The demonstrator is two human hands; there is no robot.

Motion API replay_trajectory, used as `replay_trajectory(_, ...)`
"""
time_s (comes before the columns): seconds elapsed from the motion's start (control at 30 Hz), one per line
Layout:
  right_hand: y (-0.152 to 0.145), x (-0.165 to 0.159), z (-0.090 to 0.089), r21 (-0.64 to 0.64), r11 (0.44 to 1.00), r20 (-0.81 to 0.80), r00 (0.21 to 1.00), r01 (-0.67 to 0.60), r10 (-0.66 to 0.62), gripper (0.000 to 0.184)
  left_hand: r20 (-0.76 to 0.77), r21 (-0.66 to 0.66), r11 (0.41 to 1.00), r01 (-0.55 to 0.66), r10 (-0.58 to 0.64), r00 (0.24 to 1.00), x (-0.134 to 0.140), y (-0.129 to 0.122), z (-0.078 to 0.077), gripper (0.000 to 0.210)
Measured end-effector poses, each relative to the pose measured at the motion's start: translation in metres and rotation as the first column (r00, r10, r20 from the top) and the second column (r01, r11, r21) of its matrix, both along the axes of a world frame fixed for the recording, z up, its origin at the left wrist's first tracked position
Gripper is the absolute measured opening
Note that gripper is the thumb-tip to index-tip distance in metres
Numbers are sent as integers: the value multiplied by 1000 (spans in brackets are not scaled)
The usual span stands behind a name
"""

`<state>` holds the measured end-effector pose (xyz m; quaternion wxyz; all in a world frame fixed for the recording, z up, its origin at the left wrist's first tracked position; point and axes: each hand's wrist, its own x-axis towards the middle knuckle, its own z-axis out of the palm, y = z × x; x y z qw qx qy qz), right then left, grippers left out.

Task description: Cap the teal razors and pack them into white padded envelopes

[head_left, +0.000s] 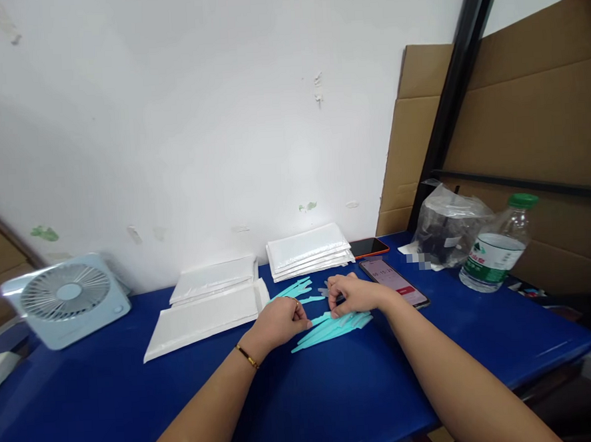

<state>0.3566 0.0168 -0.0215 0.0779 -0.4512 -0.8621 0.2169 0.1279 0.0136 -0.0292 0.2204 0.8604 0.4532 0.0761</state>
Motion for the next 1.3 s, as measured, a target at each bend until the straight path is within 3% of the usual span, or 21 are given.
replay_trajectory(0.1, 3, 3, -1, 53, 997, -30, 998, 50, -48, 23, -34, 48, 997, -60, 61, 998, -3, 6, 0, 23)
replay_trajectory(0.23, 7, 15, -1, 145, 948, -62, 959, 283, -277, 23, -57, 205, 964, -168, 183, 981, -14, 16, 2, 17)
replay_trajectory(0.3, 8, 21, 0, 150, 930, -69, 942, 336, -329, 23, -14, 271, 941, -203, 214, 977, -16, 17, 2, 18)
replay_trajectory(0.37, 7, 25, 2, 120, 946, -52, 953, 302, -298, 21, 29, 277, 944, -178, 177, 984, -13, 14, 2, 21)
replay_trajectory(0.53, 2, 24, 6, -10, 992, 45, 991, 128, -127, 22, 27, 107, 994, -38, 36, 999, 5, -2, 0, 29)
replay_trajectory(0.73, -2, 11, 7, -28, 998, 36, 998, 54, -53, 20, -46, 50, 999, -13, 16, 999, 11, -4, -2, 15)
replay_trajectory(0.8, 0, 13, 5, 7, 997, 26, 997, 77, -77, 21, -63, 76, 996, -49, 54, 997, 6, 2, -1, 13)
replay_trajectory(0.93, 5, 23, 2, 117, 956, -34, 963, 270, -268, 20, -70, 175, 973, -152, 166, 984, -8, 12, 3, 11)
replay_trajectory(1.03, 4, 28, 6, 107, 940, -63, 946, 324, -319, 20, -20, 219, 957, -191, 200, 980, -10, 12, 6, 19)
replay_trajectory(1.2, -5, 26, 17, -66, 995, -34, 996, 75, -78, 29, 27, 34, 999, 7, -8, 1000, 9, -5, 8, 30)
replay_trajectory(1.3, -9, 17, 18, -98, 995, -5, 1000, -6, 5, 29, -2, 18, 998, 62, -62, 998, 17, -14, 7, 28)
